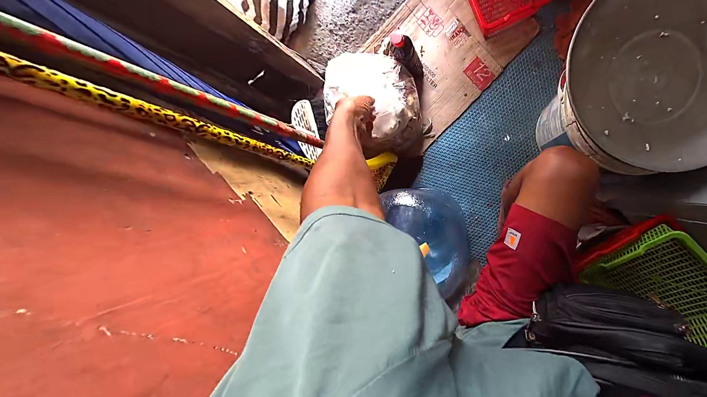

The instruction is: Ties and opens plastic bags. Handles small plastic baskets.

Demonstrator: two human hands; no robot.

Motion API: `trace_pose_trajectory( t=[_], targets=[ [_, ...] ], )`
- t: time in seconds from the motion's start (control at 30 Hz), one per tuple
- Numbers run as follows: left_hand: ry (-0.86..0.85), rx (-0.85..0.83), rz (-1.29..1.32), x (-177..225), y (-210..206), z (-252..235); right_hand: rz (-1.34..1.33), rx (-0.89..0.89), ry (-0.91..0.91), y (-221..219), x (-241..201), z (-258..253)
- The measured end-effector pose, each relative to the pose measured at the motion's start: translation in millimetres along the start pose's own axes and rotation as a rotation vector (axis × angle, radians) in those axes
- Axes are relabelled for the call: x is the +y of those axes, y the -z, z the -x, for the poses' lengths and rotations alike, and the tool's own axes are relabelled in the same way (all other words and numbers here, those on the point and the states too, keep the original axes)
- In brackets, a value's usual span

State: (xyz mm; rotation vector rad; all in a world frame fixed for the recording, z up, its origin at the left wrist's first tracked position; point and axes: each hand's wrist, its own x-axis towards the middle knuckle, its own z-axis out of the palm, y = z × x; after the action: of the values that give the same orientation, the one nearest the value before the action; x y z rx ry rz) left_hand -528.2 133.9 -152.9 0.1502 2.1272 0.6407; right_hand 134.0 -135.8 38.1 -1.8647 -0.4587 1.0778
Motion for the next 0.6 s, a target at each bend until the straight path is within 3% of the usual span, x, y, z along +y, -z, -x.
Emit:
trace_pose_trajectory(
  t=[0.17, 0.3, 0.47, 0.6],
  targets=[
    [-0.294, 0.057, -0.227, 45.7, 16.6, 27.9, -0.034, -0.011, 0.032, 18.8, 16.3, -6.2],
    [-0.590, 0.029, -0.440, 97.2, 43.8, 87.8, -0.080, -0.042, 0.081, 28.3, 12.9, -1.9],
    [-1.040, -0.179, -0.801, 144.5, 81.2, 239.4, -0.129, -0.215, 0.137, 16.0, -4.1, 3.9],
    [-1.435, -0.343, -1.005, 144.8, 82.1, 350.0, -0.222, -0.435, 0.250, -28.3, -39.5, 11.3]
  ],
)
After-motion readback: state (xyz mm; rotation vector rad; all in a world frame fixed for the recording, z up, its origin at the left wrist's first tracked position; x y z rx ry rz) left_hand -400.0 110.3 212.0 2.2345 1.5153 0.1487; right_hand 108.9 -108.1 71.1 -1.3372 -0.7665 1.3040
